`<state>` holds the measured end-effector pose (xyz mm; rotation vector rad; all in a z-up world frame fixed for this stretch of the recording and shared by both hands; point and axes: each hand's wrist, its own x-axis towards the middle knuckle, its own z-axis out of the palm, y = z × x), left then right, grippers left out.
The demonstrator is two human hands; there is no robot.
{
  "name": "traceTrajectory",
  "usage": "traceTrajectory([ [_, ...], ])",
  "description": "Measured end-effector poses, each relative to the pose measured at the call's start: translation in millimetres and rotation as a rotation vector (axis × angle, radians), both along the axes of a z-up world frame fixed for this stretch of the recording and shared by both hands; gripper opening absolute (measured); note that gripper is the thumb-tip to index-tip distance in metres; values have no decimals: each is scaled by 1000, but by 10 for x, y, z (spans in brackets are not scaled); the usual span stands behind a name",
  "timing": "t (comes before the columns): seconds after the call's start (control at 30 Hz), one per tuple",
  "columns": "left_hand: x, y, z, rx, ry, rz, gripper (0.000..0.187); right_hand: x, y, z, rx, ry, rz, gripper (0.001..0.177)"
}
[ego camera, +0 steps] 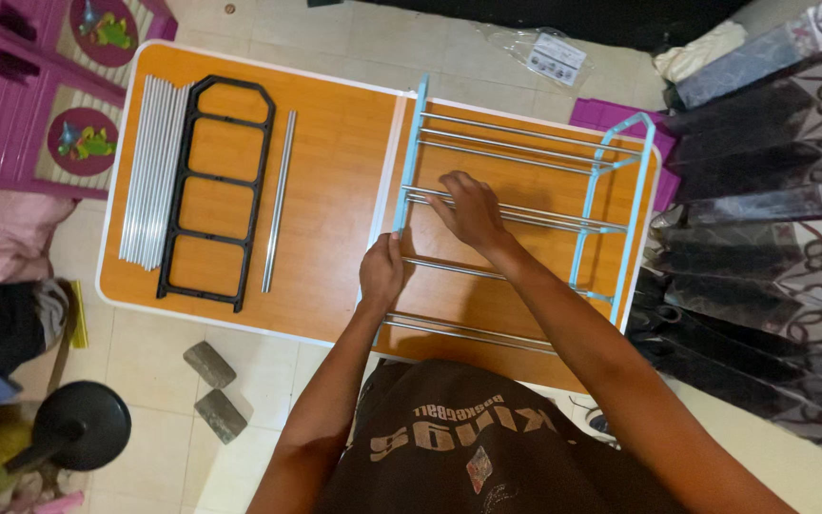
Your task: The person assembles a light-blue metal shoe rack by inserting horizontal metal rods into the side frame slots. They repeatedly pick rods from the table and slide them into place across the rack, working from the bottom upward.
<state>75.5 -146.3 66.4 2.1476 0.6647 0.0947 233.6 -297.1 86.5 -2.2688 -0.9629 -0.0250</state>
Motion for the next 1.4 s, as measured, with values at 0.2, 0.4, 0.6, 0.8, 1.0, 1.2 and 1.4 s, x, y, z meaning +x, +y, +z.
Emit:
traceTrajectory([
  [0.2, 58, -15, 148, 110, -129, -53, 48, -212, -681, 52, 38, -97, -208, 33],
  [0.4, 356, -115, 232, 297, -325, -254, 46, -387, -1362, 147, 36, -97, -518, 28],
  [0.6, 804, -414, 253, 371, -355, -497, 40, -543, -1916, 170, 30, -244, -771, 25],
  [0.8, 1264, -883, 205, 339, -350, -695, 40, -659, -2229, -203, 51, -161, -971, 34],
  [1.0, 1514, -1334, 70, 190, -232, -852, 36, -750, -2265, -512, 159, 128, -973, 23],
  [1.2, 1678, -1750, 68, 118, -58, -950, 29, -693, -2230, -420, 302, 346, -1032, 24],
  [1.4, 1910, -2174, 101, 72, 57, -981, 34, -704, -2177, -280, 329, 285, -983, 23],
])
